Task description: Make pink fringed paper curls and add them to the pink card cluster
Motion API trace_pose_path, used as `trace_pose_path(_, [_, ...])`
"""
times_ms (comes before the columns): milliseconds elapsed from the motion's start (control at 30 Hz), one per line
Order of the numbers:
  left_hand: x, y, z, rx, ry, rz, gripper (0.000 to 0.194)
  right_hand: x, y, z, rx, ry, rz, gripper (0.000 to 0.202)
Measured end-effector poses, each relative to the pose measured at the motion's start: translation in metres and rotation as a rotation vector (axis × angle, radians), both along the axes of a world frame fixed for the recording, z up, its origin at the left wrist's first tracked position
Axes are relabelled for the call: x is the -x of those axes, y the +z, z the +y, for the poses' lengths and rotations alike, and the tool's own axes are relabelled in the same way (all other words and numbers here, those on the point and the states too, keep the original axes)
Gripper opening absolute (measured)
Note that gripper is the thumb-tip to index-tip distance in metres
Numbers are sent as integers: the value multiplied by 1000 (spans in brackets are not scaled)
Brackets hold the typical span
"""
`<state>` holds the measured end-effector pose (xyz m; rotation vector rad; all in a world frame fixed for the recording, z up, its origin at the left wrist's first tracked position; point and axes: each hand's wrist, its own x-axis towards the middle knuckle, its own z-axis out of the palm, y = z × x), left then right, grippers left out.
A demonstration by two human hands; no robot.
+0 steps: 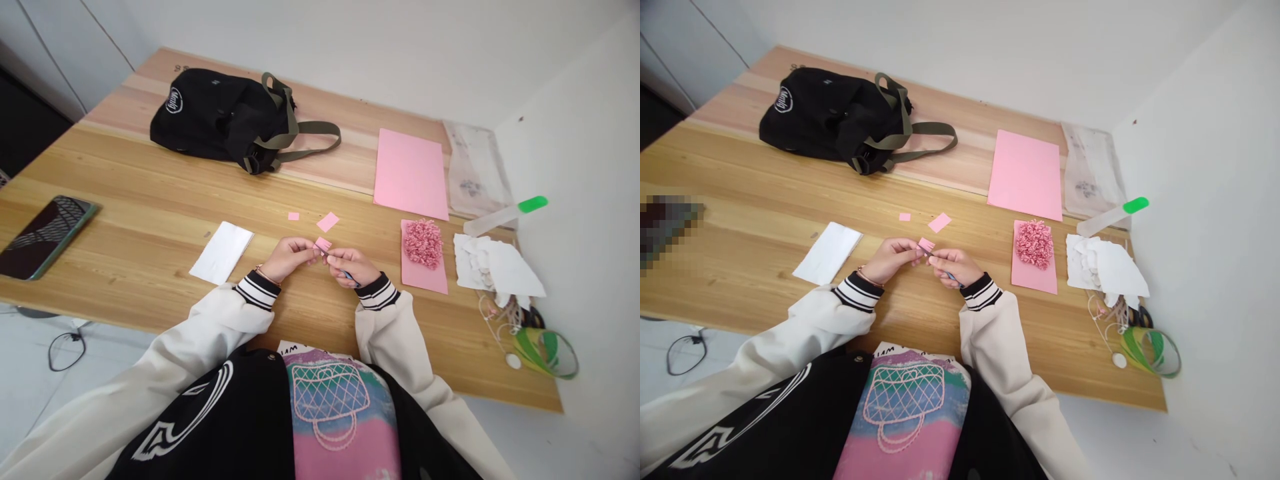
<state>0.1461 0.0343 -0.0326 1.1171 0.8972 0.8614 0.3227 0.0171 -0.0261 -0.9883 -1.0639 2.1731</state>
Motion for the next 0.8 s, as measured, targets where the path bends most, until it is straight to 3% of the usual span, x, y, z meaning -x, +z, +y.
trace_pose_path(800, [2, -3, 1, 43, -30, -116, 14, -2, -5, 2, 55, 46, 95, 34])
